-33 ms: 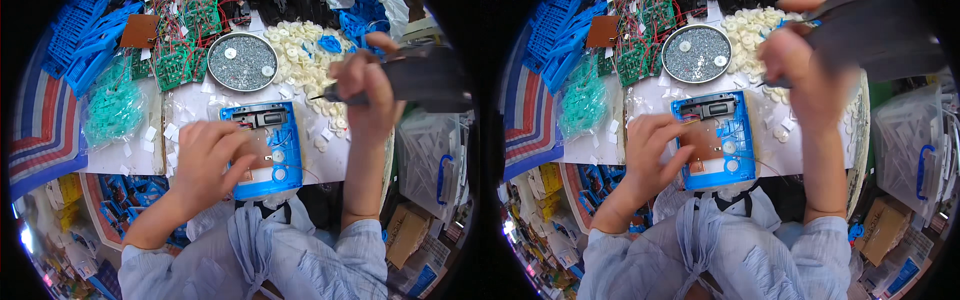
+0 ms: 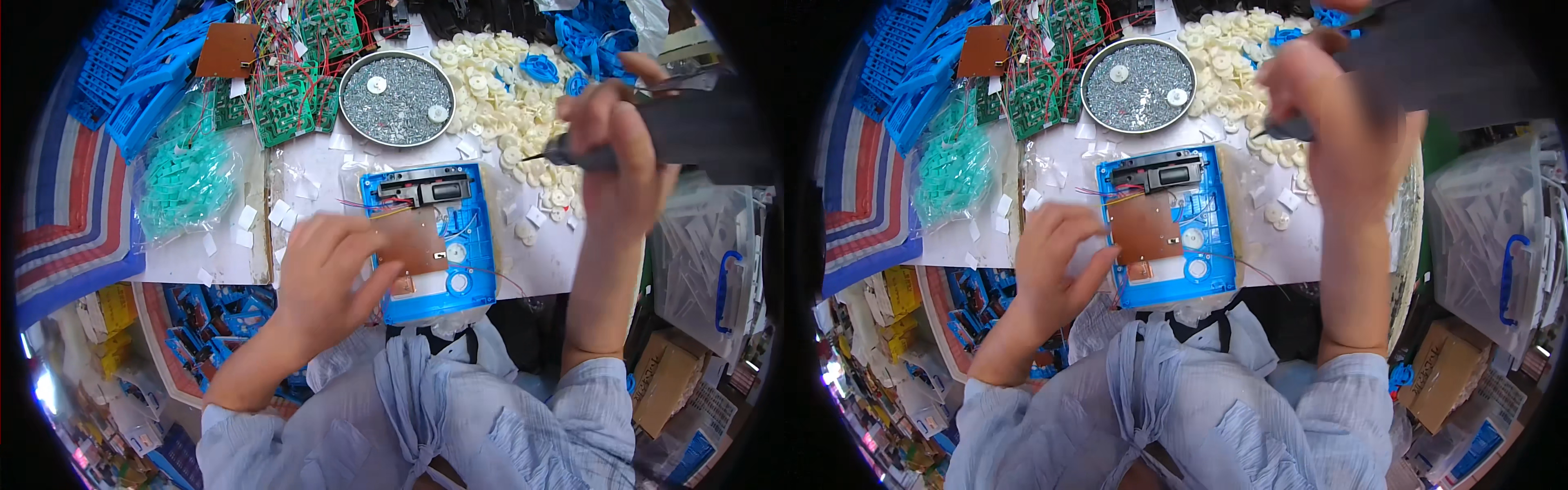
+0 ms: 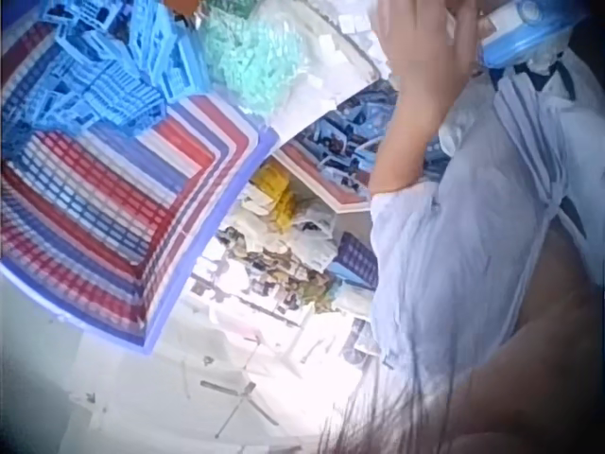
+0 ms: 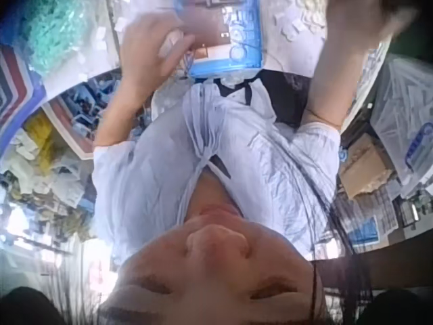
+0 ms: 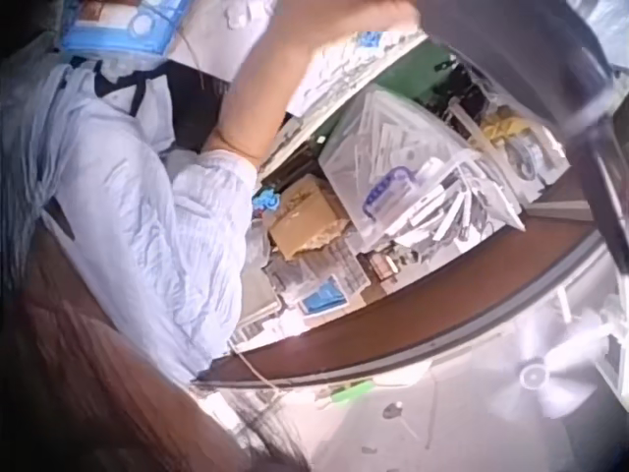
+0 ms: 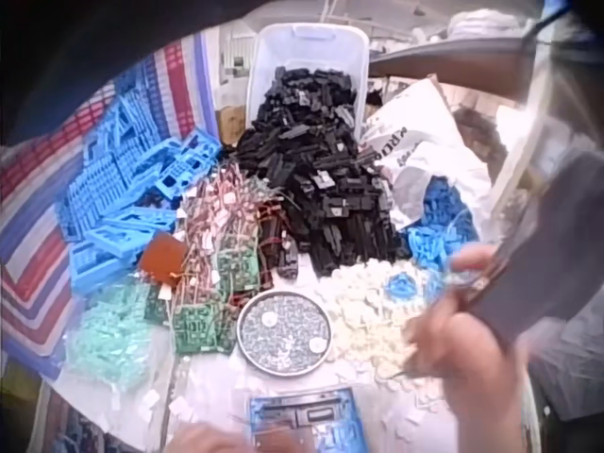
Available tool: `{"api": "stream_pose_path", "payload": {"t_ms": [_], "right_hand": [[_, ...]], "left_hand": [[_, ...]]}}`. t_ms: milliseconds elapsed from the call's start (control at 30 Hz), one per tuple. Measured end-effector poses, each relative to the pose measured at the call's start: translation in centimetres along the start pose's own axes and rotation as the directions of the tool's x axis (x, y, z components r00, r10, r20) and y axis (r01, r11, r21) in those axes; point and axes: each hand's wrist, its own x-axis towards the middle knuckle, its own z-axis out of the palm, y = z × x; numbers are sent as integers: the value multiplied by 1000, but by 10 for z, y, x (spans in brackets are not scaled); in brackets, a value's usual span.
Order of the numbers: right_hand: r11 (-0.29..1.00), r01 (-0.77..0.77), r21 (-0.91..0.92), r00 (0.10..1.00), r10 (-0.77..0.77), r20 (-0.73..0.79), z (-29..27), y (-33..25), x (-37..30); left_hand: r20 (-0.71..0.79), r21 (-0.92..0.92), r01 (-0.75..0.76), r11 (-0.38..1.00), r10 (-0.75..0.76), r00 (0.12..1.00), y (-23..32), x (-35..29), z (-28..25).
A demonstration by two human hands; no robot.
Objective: Assembling electronic components and circuit boards into a blue plastic frame using an electric screwdriver.
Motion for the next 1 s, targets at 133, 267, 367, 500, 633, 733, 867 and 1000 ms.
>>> {"api": "stream_pose_path", "payload": {"t_ms": [133, 267, 367, 500, 633, 733, 867, 1000], "right_hand": [[962, 63, -266, 996, -76, -39, -8, -20, -16], [800, 107, -591, 913, -315, -261, 14, -30, -49], [677, 219, -703, 837, -500, -220, 27, -46, -77], [733, 131, -667, 971, 40, 235, 24, -48, -109], [696, -25, -717, 971, 188, 149, 23, -29, -131], [640, -73, -765, 973, 214, 87, 13, -26, -144], [678, -83, -730, 953, 269, 142, 18, -21, -148], [685, -64, -726, 947, 272, 173, 33, -10, -152]], "left_hand": [[260, -162, 209, 964, -162, 952, 1, -53, -7], [285, -235, 231, 944, -160, 945, 5, -82, 13], [408, -429, 492, 758, -323, 854, 11, -78, 3], [723, -566, 819, 97, -418, 549, 25, -55, -9], [746, -567, 823, 37, -401, 532, 36, -35, -3], [723, -584, 808, 78, -401, 562, 35, -34, -4], [637, -645, 749, 153, -434, 637, 24, -48, -7], [556, -752, 656, 60, -477, 681, 12, -56, -4]]}}
